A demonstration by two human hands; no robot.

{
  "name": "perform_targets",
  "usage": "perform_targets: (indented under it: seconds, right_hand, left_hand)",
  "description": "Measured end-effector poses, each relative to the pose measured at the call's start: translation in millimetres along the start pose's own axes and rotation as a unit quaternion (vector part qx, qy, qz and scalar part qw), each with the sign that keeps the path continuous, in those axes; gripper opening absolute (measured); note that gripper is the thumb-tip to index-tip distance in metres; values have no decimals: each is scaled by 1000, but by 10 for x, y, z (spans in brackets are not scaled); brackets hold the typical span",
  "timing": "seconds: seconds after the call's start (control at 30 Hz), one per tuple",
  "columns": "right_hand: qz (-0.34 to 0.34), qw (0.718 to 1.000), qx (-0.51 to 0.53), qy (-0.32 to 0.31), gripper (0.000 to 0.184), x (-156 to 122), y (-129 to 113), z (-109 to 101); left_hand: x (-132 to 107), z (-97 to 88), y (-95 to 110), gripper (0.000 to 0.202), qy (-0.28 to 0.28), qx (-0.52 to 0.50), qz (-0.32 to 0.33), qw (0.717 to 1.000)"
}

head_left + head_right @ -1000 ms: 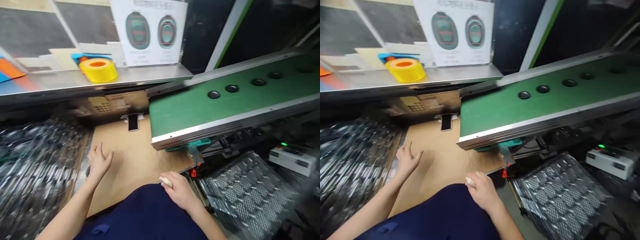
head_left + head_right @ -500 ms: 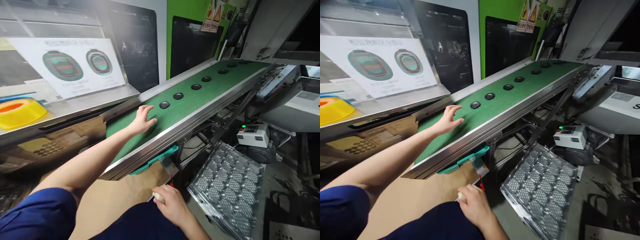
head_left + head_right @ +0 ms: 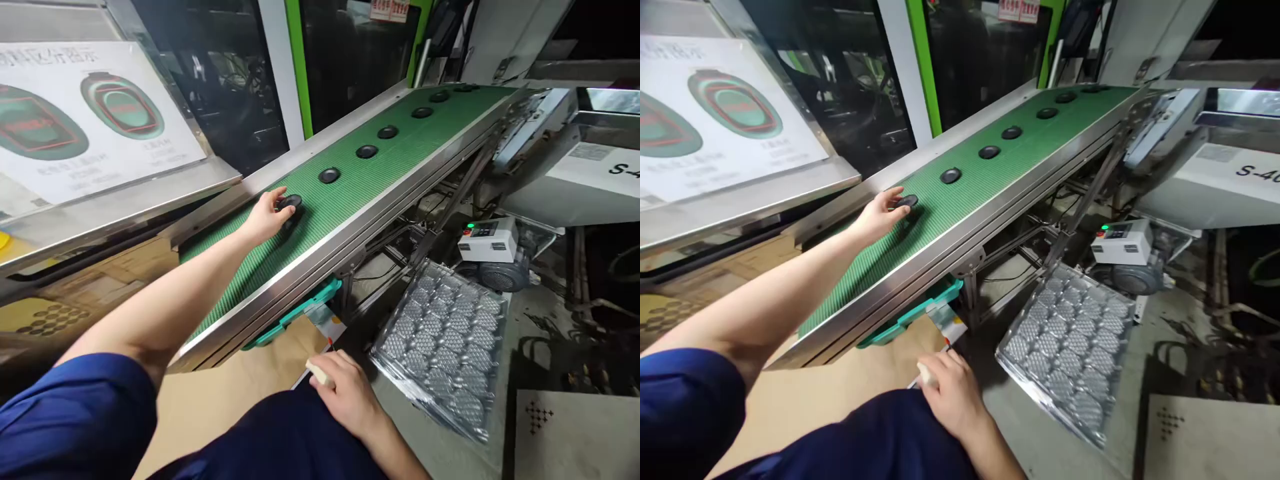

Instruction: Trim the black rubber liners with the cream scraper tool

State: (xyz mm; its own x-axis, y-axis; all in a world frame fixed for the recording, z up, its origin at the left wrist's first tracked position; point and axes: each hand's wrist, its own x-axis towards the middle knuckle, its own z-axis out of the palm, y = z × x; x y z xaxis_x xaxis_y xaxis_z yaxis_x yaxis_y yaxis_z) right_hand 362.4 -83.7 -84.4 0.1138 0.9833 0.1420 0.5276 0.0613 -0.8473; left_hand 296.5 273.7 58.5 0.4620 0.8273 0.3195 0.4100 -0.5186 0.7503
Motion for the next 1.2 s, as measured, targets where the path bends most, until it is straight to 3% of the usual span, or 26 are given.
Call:
perform_targets:
  seconds: [0.1, 0.2, 0.27, 0.33, 0.4, 0.47, 0.5, 0.57, 0.63, 0.7, 0.8, 0.87, 1.07, 1.2]
  right_hand:
    - [-33, 997, 43, 48, 22, 34, -56, -50]
    - [-68, 991, 81, 78, 25, 60, -217, -143]
    - [-147, 978, 107, 100, 31, 99, -406, -211]
    - [-267, 949, 124, 114, 38, 176, -639, -225]
    - [-349, 925, 124, 81, 43, 284, -872, -132]
    - [-397, 910, 113, 33, 49, 386, -1070, 81]
    - [-414, 905, 97, 9, 51, 423, -1153, 221]
    - [-447, 892, 42, -40, 49, 460, -1290, 528]
    - [-479, 874, -22, -78, 45, 460, -1401, 809]
    - [-509, 851, -68, -110, 44, 456, -1492, 1014]
    - [-540, 823, -102, -142, 50, 494, -1596, 1187]
    - [-536, 823, -113, -148, 51, 524, -1654, 1268]
    - [-528, 818, -73, -216, 51, 484, -1809, 1576]
    - [-506, 838, -86, -186, 56, 507, -1855, 1729]
  left_hand:
    - [-697, -525, 218, 70, -90, -50, 13, 995]
    - [-1526, -1076, 433, 67, -252, -153, -11, 956]
    - [-2031, -1318, 509, 70, -359, -201, -49, 910]
    - [-2442, -1408, 494, 74, -414, -253, -69, 872]
    - [-2760, -1363, 404, 69, -374, -329, -92, 862]
    - [-3005, -1253, 294, 53, -239, -437, -135, 856]
    - [-3107, -1200, 249, 46, -159, -501, -160, 836]
    - [-3282, -1144, 192, 41, -42, -617, -210, 757]
    - [-3430, -1181, 165, 42, 14, -693, -248, 677]
    - [-3570, -1298, 134, 45, 44, -726, -265, 633]
    - [-3782, -1515, 45, 49, 59, -752, -267, 599]
    - [-3911, -1630, -36, 52, 50, -769, -270, 577]
    - [-4132, -1835, -252, 55, 130, -767, -237, 582]
    - [-4214, -1939, -333, 52, 118, -778, -258, 560]
